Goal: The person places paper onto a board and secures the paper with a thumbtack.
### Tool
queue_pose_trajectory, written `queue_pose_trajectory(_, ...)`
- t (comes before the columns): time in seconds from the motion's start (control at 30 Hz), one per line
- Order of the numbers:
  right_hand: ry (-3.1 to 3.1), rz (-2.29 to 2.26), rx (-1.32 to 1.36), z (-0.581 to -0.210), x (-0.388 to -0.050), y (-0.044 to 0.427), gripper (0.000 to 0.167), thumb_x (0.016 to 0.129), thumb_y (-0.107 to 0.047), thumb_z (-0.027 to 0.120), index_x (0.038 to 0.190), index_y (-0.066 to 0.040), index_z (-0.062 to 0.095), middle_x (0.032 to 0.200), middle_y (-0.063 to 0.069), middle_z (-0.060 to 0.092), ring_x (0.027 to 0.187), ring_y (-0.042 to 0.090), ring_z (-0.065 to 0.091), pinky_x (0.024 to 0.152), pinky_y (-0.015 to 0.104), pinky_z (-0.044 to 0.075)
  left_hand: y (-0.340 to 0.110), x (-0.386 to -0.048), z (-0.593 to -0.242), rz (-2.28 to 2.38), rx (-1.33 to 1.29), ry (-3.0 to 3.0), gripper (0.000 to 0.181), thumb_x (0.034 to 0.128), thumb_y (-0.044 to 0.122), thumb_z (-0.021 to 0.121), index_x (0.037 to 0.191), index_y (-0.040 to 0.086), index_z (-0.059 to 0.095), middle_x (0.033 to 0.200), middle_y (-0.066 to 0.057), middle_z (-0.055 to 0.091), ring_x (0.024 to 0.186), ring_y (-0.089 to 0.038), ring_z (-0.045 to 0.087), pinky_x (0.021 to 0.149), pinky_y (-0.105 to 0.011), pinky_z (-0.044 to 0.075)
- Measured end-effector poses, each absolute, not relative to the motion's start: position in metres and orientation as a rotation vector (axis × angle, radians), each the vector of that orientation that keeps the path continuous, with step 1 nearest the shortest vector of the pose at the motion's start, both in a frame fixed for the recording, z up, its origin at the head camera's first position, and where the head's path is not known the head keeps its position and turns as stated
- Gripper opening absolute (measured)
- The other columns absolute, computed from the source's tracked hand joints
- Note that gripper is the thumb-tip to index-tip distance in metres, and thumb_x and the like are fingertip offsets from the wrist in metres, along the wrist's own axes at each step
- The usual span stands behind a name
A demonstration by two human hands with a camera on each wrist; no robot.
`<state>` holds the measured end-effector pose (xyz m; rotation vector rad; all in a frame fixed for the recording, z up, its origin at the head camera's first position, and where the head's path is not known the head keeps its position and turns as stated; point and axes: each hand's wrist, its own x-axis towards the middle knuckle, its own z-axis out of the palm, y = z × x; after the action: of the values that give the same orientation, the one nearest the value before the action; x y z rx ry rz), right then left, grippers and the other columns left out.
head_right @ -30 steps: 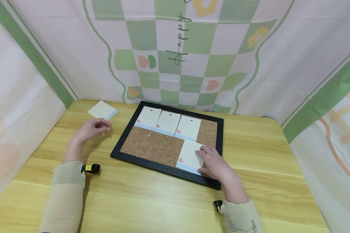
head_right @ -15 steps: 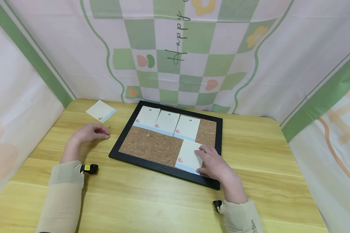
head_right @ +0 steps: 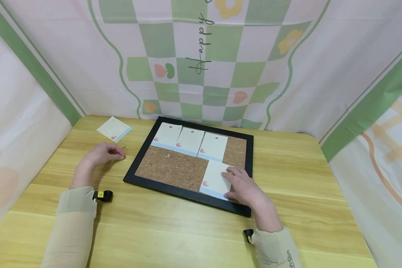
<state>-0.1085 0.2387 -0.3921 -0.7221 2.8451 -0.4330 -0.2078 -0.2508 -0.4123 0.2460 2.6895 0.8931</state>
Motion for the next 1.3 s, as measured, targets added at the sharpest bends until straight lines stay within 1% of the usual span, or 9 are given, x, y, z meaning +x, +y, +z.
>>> queue_pose_trajectory(0.13, 2.838, -0.421, -0.715, -0.392, -0.109, 0.238, 0.06, 0.085, -0.019, 0.08, 0.136, 0.001, 0.056, 0.14, 0.026, 0.052, 0.126, 0.046, 0.046, 0.102, 0.06, 0.043, -0.251, -0.208, -0.411, 0.893, 0.25, 2.69, 0.015, 0.0961, 0.018, 0.067, 0.105, 0.008, 0.074, 0.105, -0.011, 0.074, 0.099, -0.023, 0.065, 0.095, -0.046, 0.051)
queue_pose_trajectory(0.27, 2.843, -0.418, -0.726, -0.393, -0.109, 0.239, 0.059, 0.085, -0.018, 0.08, 0.136, 0.001, 0.056, 0.14, 0.027, 0.052, 0.127, 0.047, 0.046, 0.103, 0.061, 0.043, -0.25, -0.208, -0.411, 0.884, 0.261, 2.688, 0.016, 0.0963, 0.018, 0.067, 0.106, 0.009, 0.074, 0.107, -0.011, 0.074, 0.1, -0.024, 0.066, 0.096, -0.046, 0.051)
queue_pose_trajectory(0.43, 2.842, -0.423, -0.743, -0.393, -0.109, 0.239, 0.06, 0.085, -0.019, 0.08, 0.136, 0.001, 0.057, 0.143, 0.027, 0.051, 0.129, 0.05, 0.045, 0.104, 0.063, 0.042, -0.248, -0.209, -0.412, 0.835, 0.262, 2.726, 0.017, 0.0965, 0.023, 0.067, 0.105, 0.011, 0.075, 0.109, -0.011, 0.073, 0.105, -0.029, 0.065, 0.098, -0.05, 0.05)
queue_pose_trajectory(0.53, 2.835, -0.425, -0.744, -0.392, -0.108, 0.239, 0.06, 0.085, -0.019, 0.079, 0.137, 0.0, 0.057, 0.145, 0.028, 0.049, 0.132, 0.052, 0.043, 0.105, 0.064, 0.041, -0.246, -0.209, -0.411, 0.83, 0.261, 2.734, 0.015, 0.0965, 0.022, 0.067, 0.103, 0.011, 0.075, 0.108, -0.012, 0.073, 0.105, -0.03, 0.065, 0.098, -0.051, 0.049)
queue_pose_trajectory(0.67, 2.824, -0.418, -0.737, -0.391, -0.108, 0.239, 0.06, 0.087, -0.019, 0.078, 0.139, 0.0, 0.056, 0.147, 0.028, 0.048, 0.134, 0.053, 0.041, 0.107, 0.065, 0.039, -0.243, -0.21, -0.41, 0.812, 0.294, 2.74, 0.013, 0.0971, 0.02, 0.065, 0.102, 0.01, 0.073, 0.105, -0.011, 0.072, 0.102, -0.027, 0.064, 0.095, -0.048, 0.05)
queue_pose_trajectory(0.8, 2.812, -0.41, -0.721, -0.391, -0.108, 0.239, 0.06, 0.087, -0.019, 0.077, 0.14, -0.001, 0.055, 0.149, 0.027, 0.046, 0.134, 0.053, 0.04, 0.106, 0.065, 0.039, -0.242, -0.21, -0.41, 0.786, 0.336, 2.744, 0.014, 0.0984, 0.018, 0.063, 0.104, 0.008, 0.07, 0.104, -0.011, 0.071, 0.099, -0.026, 0.064, 0.092, -0.046, 0.051)
queue_pose_trajectory(1.1, 2.807, -0.397, -0.734, -0.393, -0.109, 0.241, 0.059, 0.09, -0.018, 0.074, 0.143, -0.004, 0.053, 0.152, 0.026, 0.043, 0.133, 0.053, 0.039, 0.105, 0.065, 0.04, -0.239, -0.207, -0.405, 0.853, 0.283, 2.727, 0.018, 0.1014, 0.019, 0.056, 0.11, 0.004, 0.063, 0.106, -0.015, 0.067, 0.098, -0.027, 0.063, 0.089, -0.043, 0.053)
queue_pose_trajectory(1.3, 2.81, -0.411, -0.764, -0.394, -0.108, 0.243, 0.058, 0.09, -0.018, 0.074, 0.143, -0.004, 0.053, 0.152, 0.026, 0.044, 0.131, 0.051, 0.041, 0.103, 0.064, 0.041, -0.234, -0.207, -0.401, 0.939, 0.227, 2.75, 0.019, 0.1014, 0.017, 0.056, 0.114, 0.004, 0.062, 0.111, -0.016, 0.065, 0.103, -0.03, 0.061, 0.092, -0.044, 0.053)
